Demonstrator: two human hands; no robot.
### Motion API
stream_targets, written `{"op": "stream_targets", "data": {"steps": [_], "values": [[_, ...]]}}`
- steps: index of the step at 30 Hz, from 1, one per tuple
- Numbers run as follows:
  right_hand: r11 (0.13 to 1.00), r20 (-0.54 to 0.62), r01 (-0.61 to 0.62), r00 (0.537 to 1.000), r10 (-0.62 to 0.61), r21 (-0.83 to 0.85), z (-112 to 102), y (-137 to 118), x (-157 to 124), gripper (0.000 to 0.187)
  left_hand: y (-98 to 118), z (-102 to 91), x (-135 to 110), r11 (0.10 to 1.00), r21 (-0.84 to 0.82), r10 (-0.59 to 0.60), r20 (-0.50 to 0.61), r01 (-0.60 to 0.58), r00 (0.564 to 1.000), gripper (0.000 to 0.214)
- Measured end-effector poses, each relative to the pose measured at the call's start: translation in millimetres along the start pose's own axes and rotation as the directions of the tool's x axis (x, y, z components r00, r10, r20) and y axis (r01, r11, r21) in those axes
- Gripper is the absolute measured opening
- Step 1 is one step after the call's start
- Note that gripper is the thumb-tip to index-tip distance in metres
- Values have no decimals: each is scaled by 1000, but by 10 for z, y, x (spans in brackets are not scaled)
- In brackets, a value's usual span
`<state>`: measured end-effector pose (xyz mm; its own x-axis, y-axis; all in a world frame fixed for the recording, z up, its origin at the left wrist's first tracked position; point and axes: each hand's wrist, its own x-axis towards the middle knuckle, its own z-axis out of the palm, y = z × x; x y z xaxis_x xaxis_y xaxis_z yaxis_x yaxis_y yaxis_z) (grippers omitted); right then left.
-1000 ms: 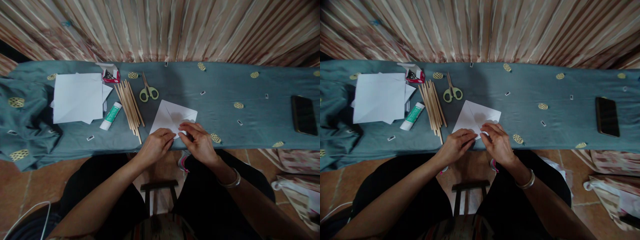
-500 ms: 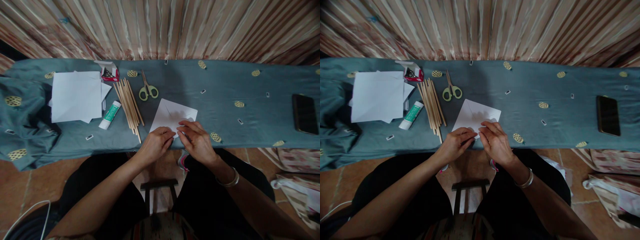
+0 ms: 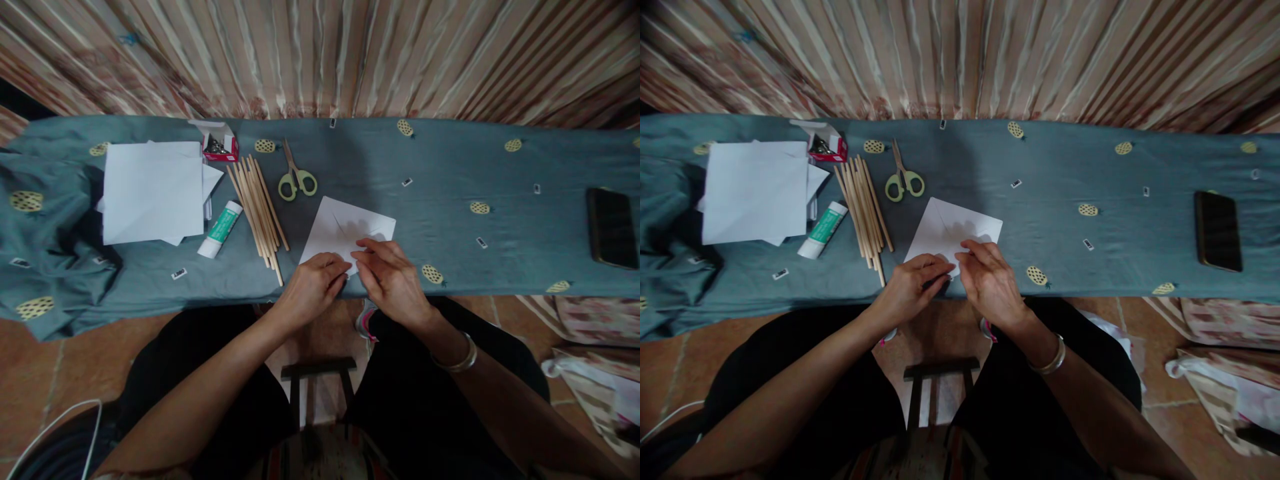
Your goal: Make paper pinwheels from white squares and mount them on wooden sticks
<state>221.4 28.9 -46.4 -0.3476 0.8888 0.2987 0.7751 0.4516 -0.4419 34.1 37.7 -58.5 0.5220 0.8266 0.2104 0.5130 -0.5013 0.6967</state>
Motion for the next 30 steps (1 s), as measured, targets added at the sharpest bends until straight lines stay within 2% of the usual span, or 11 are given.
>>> {"op": "stream_targets", "data": {"steps": [5, 22, 30], "values": [[999, -11, 37, 999, -38, -22, 25, 11, 5, 24, -1, 3, 4, 1000, 11, 5, -1, -5, 1000, 23], [999, 66, -47, 997, 47, -7, 71, 6, 123, 28, 15, 0, 13, 1000, 15, -23, 17, 23, 1000, 23], [995, 53, -7, 999, 12, -101, 142, 10, 251, 27, 26, -35, 32, 1000, 15, -15, 26, 14, 1000, 19]]}}
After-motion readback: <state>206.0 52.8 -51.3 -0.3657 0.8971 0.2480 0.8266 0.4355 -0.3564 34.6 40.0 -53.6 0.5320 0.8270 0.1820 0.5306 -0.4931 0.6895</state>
